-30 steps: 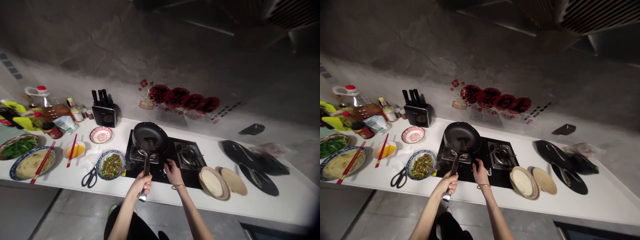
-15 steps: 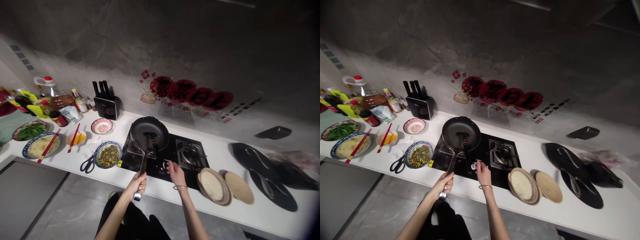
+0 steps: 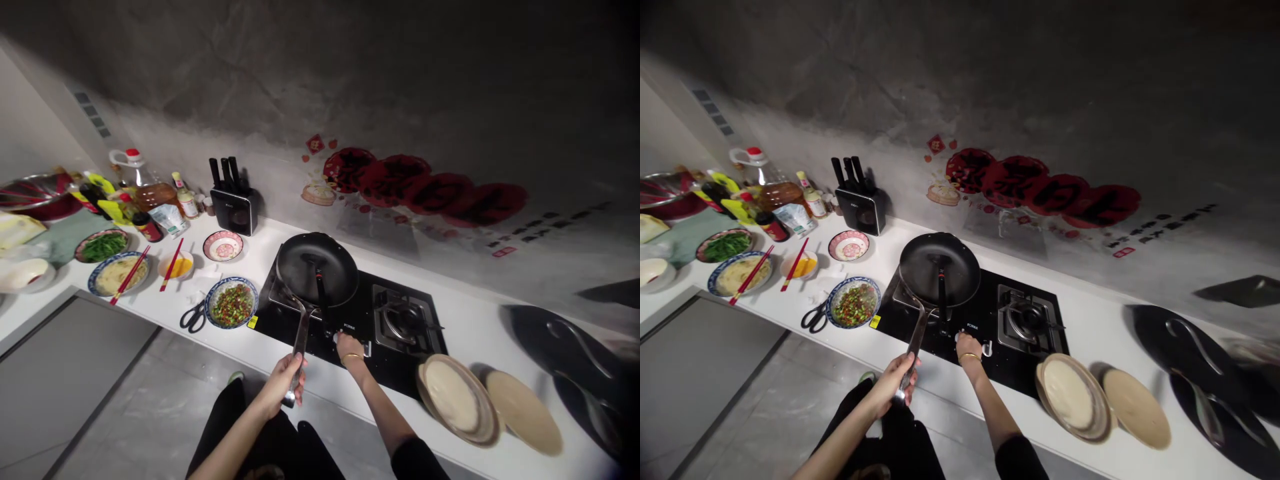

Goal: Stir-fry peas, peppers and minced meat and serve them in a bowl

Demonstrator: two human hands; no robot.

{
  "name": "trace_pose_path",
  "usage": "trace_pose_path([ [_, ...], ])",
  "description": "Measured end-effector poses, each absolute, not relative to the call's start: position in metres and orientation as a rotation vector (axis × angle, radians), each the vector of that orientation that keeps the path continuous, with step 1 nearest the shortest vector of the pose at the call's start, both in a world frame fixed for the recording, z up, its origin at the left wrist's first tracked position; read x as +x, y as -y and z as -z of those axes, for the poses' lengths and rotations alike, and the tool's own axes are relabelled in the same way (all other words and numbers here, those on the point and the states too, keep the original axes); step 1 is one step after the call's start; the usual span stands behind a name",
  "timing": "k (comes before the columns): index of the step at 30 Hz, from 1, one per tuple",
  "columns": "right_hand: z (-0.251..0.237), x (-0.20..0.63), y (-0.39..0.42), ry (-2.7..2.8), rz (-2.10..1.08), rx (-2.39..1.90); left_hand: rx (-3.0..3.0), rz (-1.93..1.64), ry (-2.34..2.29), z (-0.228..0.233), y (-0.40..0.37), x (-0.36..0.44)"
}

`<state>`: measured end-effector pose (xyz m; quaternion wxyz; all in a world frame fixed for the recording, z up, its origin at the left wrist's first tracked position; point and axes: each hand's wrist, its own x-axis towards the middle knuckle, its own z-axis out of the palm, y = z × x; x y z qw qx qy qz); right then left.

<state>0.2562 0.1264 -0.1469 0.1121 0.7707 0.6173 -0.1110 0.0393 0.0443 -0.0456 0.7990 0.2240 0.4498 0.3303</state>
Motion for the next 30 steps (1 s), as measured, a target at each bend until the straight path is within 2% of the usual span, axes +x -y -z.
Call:
trace_pose_path([
  [12,0.167,0.279,-0.117,-2.176,-0.019,1.860,0.441,-0.743,-0.964,0.054,-0.043,0.045],
  [23,0.172,0.286,-0.120,-2.268,-0.091,1.867,0.465,-0.713,-0.919,0.067,-0.049,0.031],
  [25,0.171,0.285,-0.113,-2.248,-0.087,1.946,0.520,-0.776,-1.087,0.074,-0.051,0.007],
  [27,0.171,0.275,-0.092,-2.218,0.018,2.234,0.626,-0.909,-1.358,0.083,-0.053,-0.032],
  [29,0.174,0.250,-0.060,-2.158,0.320,2.640,0.665,-1.000,-1.550,0.093,-0.057,-0.082],
  [30,0.175,0.230,-0.042,-2.153,0.418,2.673,0.677,-1.033,-1.638,0.097,-0.061,-0.109],
])
